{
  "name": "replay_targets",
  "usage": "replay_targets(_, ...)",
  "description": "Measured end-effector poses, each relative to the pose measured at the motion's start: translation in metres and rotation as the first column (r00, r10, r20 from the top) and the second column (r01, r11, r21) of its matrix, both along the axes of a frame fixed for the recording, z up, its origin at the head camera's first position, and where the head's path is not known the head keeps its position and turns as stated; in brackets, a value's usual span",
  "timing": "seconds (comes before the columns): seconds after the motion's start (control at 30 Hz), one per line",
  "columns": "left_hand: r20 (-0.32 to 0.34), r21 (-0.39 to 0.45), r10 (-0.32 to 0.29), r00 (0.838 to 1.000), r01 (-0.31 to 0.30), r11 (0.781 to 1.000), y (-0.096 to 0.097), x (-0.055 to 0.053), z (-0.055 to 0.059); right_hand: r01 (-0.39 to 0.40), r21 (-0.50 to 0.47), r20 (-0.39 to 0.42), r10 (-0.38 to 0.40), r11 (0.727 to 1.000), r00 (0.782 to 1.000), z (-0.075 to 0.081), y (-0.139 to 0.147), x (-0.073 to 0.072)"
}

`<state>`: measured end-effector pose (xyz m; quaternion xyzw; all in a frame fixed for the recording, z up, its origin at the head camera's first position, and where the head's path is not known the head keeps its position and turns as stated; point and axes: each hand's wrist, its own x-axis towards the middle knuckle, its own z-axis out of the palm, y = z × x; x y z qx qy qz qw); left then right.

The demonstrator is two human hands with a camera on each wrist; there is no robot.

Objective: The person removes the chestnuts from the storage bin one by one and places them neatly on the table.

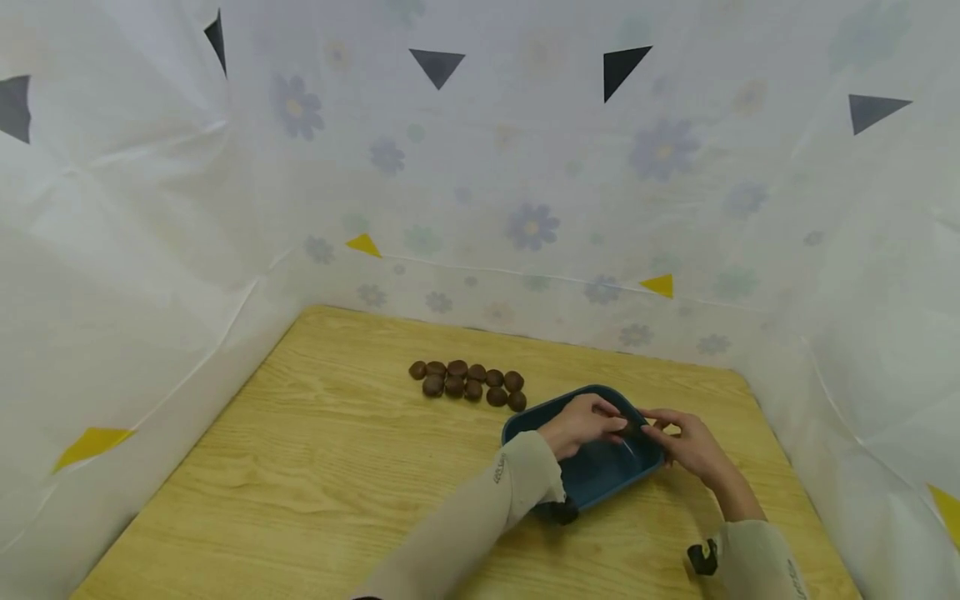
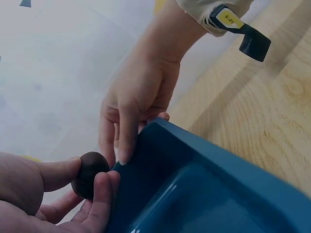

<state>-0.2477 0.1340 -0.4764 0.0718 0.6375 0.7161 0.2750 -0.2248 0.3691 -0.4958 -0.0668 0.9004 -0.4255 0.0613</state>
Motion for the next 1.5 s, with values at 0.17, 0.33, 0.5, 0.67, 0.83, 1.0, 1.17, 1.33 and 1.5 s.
replay_targets(0.17, -0.026, 0.03, -0.012, 1.0, 0.013, 0.999, -0.013, -0.003, 0.0, 0.007, 0.002, 0.003, -0.007, 1.0, 1.0, -0.001, 0.0, 0.0)
replay_targets(0.33, -0.058, 0.077, -0.049, 0.997, 0.053, 0.996, -0.031, -0.008, 0.006, 0.022, 0.0, 0.0, -0.022, 1.0, 1.0, 0.001, 0.0, 0.002)
replay_targets(0.5, -0.087, 0.089, -0.048, 0.995, 0.056, 0.994, -0.055, -0.017, 0.011, 0.016, 0.008, -0.01, -0.016, 1.0, 1.0, 0.002, 0.002, 0.001)
replay_targets(0.67, -0.101, 0.098, 0.002, 0.995, 0.008, 0.995, -0.077, -0.023, 0.012, 0.0, -0.001, -0.006, 0.0, 1.0, 1.0, 0.002, 0.003, 0.0)
replay_targets(0.83, -0.121, 0.099, 0.046, 0.992, -0.034, 0.995, -0.104, -0.028, 0.011, -0.005, -0.019, -0.005, 0.005, 1.0, 1.0, 0.001, 0.002, 0.0)
replay_targets(1.0, -0.123, 0.079, 0.079, 0.989, -0.069, 0.994, -0.135, -0.033, 0.009, -0.01, -0.012, -0.006, 0.01, 1.0, 1.0, 0.001, 0.002, 0.001)
replay_targets(1.17, -0.128, 0.071, 0.111, 0.986, -0.102, 0.992, -0.164, -0.04, 0.004, -0.002, -0.013, -0.009, 0.002, 1.0, 1.0, 0.0, 0.001, 0.001)
replay_targets(1.33, -0.111, 0.063, 0.165, 0.98, -0.159, 0.985, -0.192, -0.044, 0.0, -0.015, -0.014, -0.012, 0.015, 1.0, 1.0, -0.001, 0.0, 0.0)
replay_targets(1.5, -0.093, 0.066, 0.227, 0.969, -0.222, 0.973, -0.215, -0.046, -0.005, -0.013, -0.016, -0.013, 0.013, 1.0, 1.0, -0.001, 0.0, 0.001)
